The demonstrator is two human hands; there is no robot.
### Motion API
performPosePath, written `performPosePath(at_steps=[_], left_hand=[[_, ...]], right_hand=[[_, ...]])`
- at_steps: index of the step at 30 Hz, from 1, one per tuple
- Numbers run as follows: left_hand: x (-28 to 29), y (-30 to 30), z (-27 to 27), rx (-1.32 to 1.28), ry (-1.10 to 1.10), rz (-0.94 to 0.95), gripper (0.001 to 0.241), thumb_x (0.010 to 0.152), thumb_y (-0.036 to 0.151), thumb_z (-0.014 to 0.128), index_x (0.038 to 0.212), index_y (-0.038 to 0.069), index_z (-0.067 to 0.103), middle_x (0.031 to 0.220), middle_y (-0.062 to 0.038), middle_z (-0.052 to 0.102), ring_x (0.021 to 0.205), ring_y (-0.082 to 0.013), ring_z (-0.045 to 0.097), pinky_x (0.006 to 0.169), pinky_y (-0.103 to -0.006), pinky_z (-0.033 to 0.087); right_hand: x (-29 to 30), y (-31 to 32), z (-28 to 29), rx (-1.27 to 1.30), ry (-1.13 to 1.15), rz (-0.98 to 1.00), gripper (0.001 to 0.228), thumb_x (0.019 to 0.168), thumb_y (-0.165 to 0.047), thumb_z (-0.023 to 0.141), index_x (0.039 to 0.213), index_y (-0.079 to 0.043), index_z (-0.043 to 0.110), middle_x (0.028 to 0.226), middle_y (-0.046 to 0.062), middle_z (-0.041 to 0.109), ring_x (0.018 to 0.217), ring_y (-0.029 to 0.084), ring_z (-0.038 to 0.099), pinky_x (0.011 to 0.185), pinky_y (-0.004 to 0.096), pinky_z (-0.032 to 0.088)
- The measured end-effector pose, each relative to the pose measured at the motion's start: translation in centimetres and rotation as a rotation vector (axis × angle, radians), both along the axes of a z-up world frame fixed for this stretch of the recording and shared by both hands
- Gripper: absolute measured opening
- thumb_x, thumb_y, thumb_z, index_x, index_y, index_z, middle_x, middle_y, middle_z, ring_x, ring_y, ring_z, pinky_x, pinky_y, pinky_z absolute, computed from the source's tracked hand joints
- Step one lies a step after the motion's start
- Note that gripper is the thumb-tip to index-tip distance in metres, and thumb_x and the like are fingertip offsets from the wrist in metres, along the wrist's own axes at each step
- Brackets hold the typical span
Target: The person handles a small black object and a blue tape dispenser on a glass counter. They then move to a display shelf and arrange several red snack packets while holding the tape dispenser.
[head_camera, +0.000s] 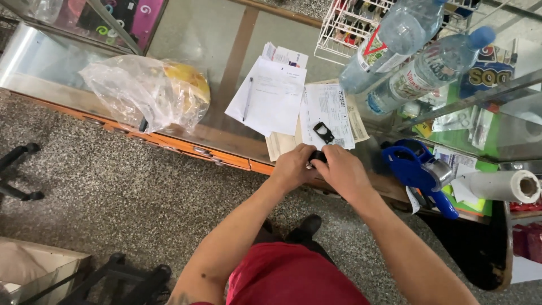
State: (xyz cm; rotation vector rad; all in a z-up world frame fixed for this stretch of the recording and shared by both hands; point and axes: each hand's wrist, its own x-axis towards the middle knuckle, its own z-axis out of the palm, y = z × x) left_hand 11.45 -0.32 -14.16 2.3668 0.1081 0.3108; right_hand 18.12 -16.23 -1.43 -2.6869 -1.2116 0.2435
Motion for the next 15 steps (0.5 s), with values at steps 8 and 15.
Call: performPosePath(at_steps=[8, 15], left_hand=[[0.3, 0.4, -0.1, -0.064, -0.021, -0.026, 0.070, 0.075, 0.050, 0.088, 0.136, 0.021, 0.068, 0.115, -0.002, 0.072, 0.093, -0.0360, 0.080, 0.077, -0.0517, 0.067], [0.3, 0.6, 0.9, -0.109, -0.009, -0.066, 0.067, 0.079, 0.047, 0.090, 0.135, 0.016, 0.070, 0.121, -0.005, 0.075, 0.096, -0.0375, 0.081, 0.080, -0.0534, 0.068]], right_hand=[[2.6, -0.7, -1.3, -0.065, -0.228, 0.336, 0.038, 0.114, -0.041, 0.060, 0.121, -0.004, 0.064, 0.098, 0.011, 0.064, 0.093, 0.032, 0.071, 0.075, 0.036, 0.059], [2.6, -0.2, 1.4, 0.010, -0.250, 0.596, 0.036, 0.111, -0.046, 0.060, 0.125, -0.014, 0.068, 0.127, 0.010, 0.063, 0.113, 0.034, 0.066, 0.086, 0.042, 0.055]])
